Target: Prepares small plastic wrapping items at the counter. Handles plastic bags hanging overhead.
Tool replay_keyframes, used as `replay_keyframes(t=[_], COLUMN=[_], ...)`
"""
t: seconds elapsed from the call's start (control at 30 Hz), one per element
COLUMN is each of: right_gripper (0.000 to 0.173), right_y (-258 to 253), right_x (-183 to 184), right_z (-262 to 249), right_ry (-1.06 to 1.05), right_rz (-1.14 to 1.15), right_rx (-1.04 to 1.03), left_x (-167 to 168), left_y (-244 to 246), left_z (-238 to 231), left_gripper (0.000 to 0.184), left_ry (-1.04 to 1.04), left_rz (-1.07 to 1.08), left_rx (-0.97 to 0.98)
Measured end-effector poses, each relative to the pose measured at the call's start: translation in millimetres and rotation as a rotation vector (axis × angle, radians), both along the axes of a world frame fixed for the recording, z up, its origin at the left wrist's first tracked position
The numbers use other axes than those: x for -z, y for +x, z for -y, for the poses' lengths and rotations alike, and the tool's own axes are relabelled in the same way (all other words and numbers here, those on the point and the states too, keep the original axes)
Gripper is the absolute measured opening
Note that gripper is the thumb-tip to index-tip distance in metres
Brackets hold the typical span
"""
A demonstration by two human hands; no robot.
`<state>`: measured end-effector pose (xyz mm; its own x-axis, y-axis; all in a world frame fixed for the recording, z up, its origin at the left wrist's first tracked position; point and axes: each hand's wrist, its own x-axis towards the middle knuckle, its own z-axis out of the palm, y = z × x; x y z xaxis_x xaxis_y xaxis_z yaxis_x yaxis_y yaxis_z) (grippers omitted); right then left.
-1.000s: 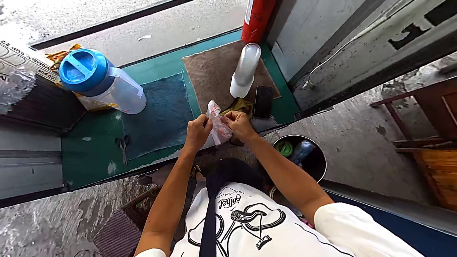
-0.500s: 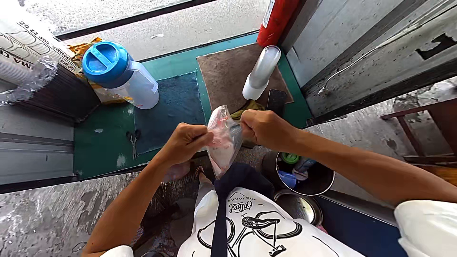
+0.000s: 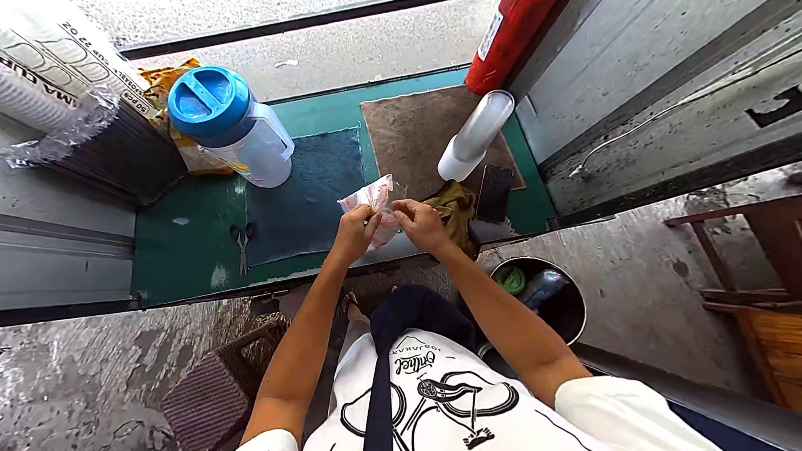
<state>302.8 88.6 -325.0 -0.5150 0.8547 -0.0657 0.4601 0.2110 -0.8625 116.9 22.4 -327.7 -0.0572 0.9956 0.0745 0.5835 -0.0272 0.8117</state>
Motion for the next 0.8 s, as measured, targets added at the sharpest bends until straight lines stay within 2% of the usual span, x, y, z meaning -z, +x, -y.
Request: replay_keyframes(t=[0.13,0.17,0.27,0.37,0.43,0.47,0.5,0.57,0.6,0.63,0.7,0.77,0.8], right_gripper=[0.036,0.035,0.029,0.020,0.019,0.020,0.021,0.019,0.019,0.020,0.033,0.048,0.048], right_y=[6.9,11.5,26.5,35.4,36.0,35.7,35.2,35.2,35.6,36.4,37.2,37.7,38.0], right_x=[52.9,63.0,75.4,67.2,62.0,59.0,56.8,60.0,65.9,71.6,76.2,66.4,59.9], right_z=[-30.9,-35.1,-34.6,-15.2,-8.5,-7.2,-7.2,-15.1,-22.8,-28.8,-33.5,-25.0,-19.6], right_ry=[-0.285,-0.303,-0.321,-0.243,-0.163,-0.124,-0.088,-0.109,-0.179,-0.246,-0.338,-0.359,-0.360], right_rz=[0.131,0.190,0.305,0.192,0.122,0.113,0.124,0.203,0.272,0.326,0.324,0.292,0.305], right_rx=[0.020,0.039,0.165,0.270,0.292,0.285,0.276,0.249,0.240,0.239,0.273,0.274,0.250], left_x=[38.7,49.7,73.6,77.0,77.6,77.9,79.5,83.7,84.7,85.7,91.5,98.0,100.0], left_y=[6.6,7.5,5.3,6.9,6.6,5.0,3.0,-1.7,-2.5,-1.8,-0.3,-0.2,-0.2], left_z=[-5.5,-7.5,-12.1,-14.8,-20.3,-22.6,-24.3,-25.3,-24.0,-21.8,-17.6,-11.9,-8.3], left_gripper=[0.030,0.032,0.039,0.086,0.106,0.107,0.099,0.068,0.059,0.055,0.051,0.049,0.049], left_ry=[-0.162,-0.196,-0.357,-0.461,-0.526,-0.557,-0.585,-0.618,-0.620,-0.597,-0.499,-0.420,-0.402], left_rz=[0.128,0.091,-0.089,-0.083,-0.027,0.017,0.049,0.069,0.069,0.086,0.176,0.330,0.405], left_rx=[0.035,-0.007,-0.301,-0.467,-0.509,-0.512,-0.499,-0.414,-0.364,-0.328,-0.307,-0.328,-0.347])
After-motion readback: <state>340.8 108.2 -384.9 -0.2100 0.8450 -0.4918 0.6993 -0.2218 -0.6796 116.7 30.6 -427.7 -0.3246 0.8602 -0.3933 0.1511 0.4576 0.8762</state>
